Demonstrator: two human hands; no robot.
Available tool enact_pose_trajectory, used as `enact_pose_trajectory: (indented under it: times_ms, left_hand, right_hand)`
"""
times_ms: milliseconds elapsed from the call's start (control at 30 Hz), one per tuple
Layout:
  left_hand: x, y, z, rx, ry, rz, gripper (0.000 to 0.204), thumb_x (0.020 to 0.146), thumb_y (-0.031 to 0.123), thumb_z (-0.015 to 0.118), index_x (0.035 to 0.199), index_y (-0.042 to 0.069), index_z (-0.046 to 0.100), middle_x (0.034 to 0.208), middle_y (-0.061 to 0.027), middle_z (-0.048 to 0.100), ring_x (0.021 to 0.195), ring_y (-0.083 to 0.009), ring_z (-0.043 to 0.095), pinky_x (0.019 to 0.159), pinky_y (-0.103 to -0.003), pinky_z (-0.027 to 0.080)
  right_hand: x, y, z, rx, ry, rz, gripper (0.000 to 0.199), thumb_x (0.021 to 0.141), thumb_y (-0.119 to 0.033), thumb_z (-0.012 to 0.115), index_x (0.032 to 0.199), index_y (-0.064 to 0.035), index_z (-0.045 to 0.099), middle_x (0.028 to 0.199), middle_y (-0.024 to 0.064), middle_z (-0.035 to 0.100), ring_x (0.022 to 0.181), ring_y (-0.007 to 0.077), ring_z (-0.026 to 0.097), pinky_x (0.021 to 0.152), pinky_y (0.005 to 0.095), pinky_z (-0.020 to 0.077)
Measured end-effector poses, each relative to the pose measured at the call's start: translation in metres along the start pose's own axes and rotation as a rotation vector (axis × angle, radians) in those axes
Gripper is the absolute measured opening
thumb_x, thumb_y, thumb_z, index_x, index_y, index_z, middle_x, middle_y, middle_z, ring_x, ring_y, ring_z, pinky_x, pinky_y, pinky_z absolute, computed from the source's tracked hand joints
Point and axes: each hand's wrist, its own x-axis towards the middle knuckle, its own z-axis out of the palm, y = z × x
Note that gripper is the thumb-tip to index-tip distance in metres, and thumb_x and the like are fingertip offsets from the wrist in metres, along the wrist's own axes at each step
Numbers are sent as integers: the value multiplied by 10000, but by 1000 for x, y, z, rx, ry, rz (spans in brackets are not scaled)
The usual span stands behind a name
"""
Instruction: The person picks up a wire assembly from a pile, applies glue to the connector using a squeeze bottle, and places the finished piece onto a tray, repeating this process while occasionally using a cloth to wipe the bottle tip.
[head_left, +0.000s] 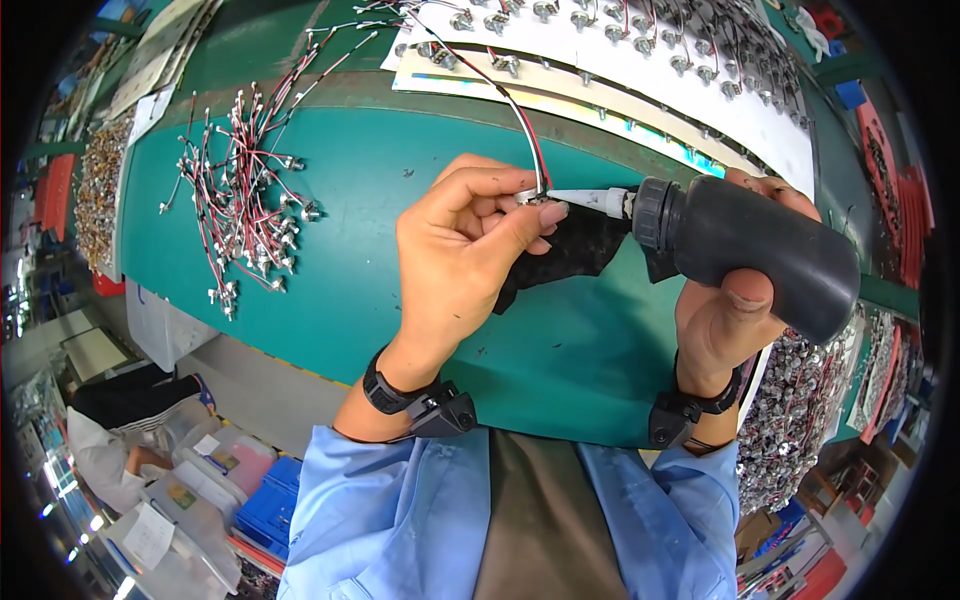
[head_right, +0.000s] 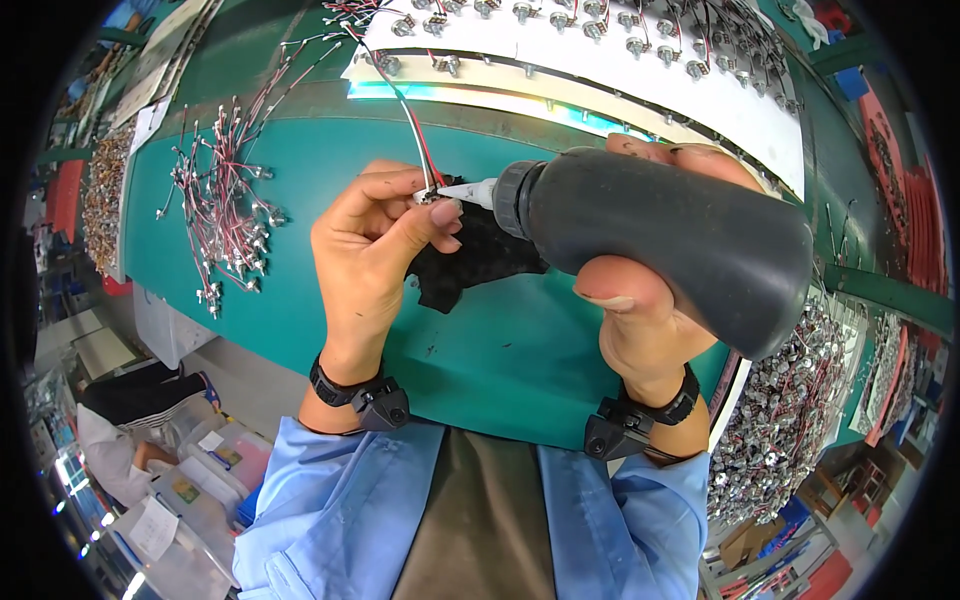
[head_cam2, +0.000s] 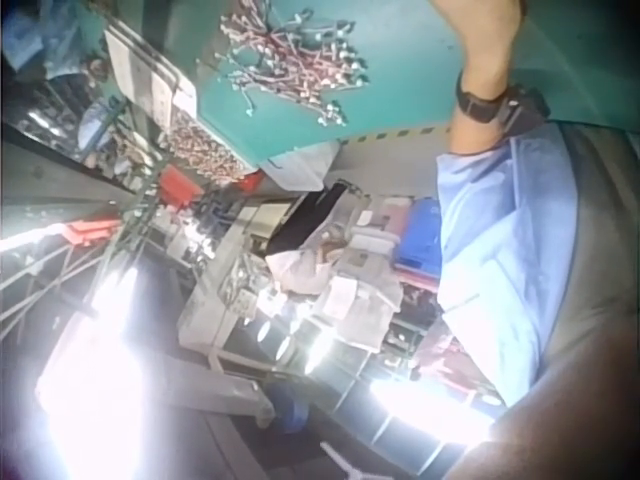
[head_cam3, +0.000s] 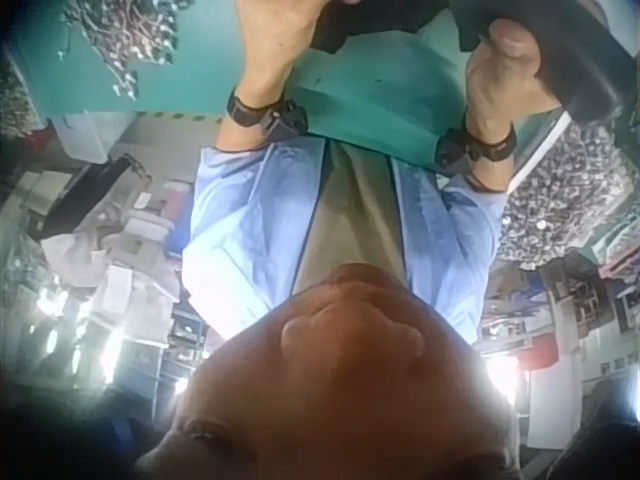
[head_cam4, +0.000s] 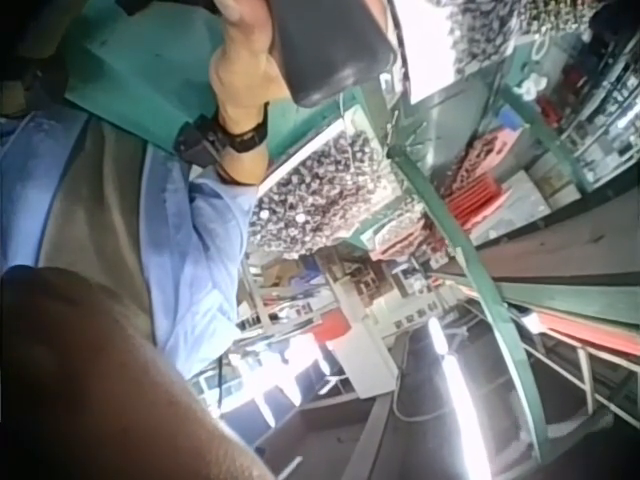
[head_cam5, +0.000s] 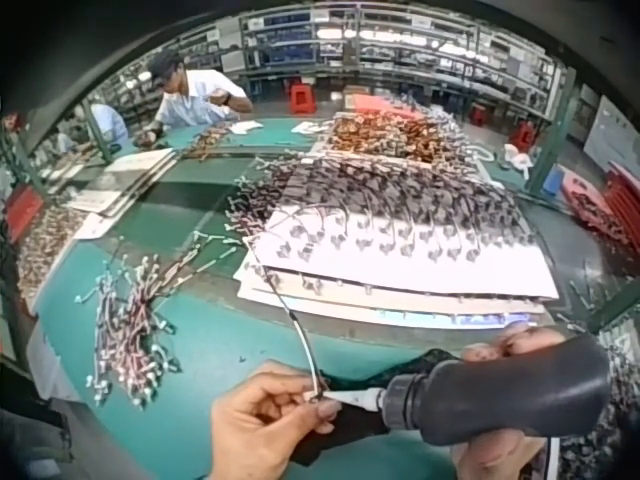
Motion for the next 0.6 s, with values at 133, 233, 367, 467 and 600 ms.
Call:
enact_pose_trajectory:
  times_ms: [133,233,367,467,600]
  left_hand:
    - [0,0,1,-18,2,-2,142,703,-116,574,837,-79,546,835,-87,518,672,-137,590,559,-198,503]
    - [0,0,1,-25,4,-3,142,702,-115,578,835,-78,547,832,-87,522,666,-136,589,558,-197,501]
    - [-1,1,1,-25,9,-8,141,702,-113,581,834,-77,546,829,-89,526,661,-138,588,561,-198,500]
    - [-1,1,0,-27,5,-10,141,704,-111,580,836,-77,543,828,-91,528,660,-141,589,564,-200,501]
    - [-2,0,-2,-32,1,-13,142,709,-108,577,841,-79,537,827,-94,528,662,-145,589,568,-207,503]
  right_hand:
    - [1,0,-1,8,-3,0,741,613,-404,712,1146,-9,382,1062,133,461,1025,288,486,890,392,409]
    - [1,0,-1,12,-2,-8,737,617,-401,711,1144,-5,381,1063,133,459,1024,287,486,890,390,409]
    - [0,-1,-1,18,-1,14,736,618,-399,710,1143,-1,381,1064,131,459,1025,285,486,888,388,411]
    - [0,0,-1,25,10,10,736,618,-396,711,1144,-1,381,1063,132,459,1021,284,489,885,387,415]
    - [1,0,1,4,14,-1,743,612,-399,712,1143,1,380,1078,136,451,1016,281,493,874,388,423]
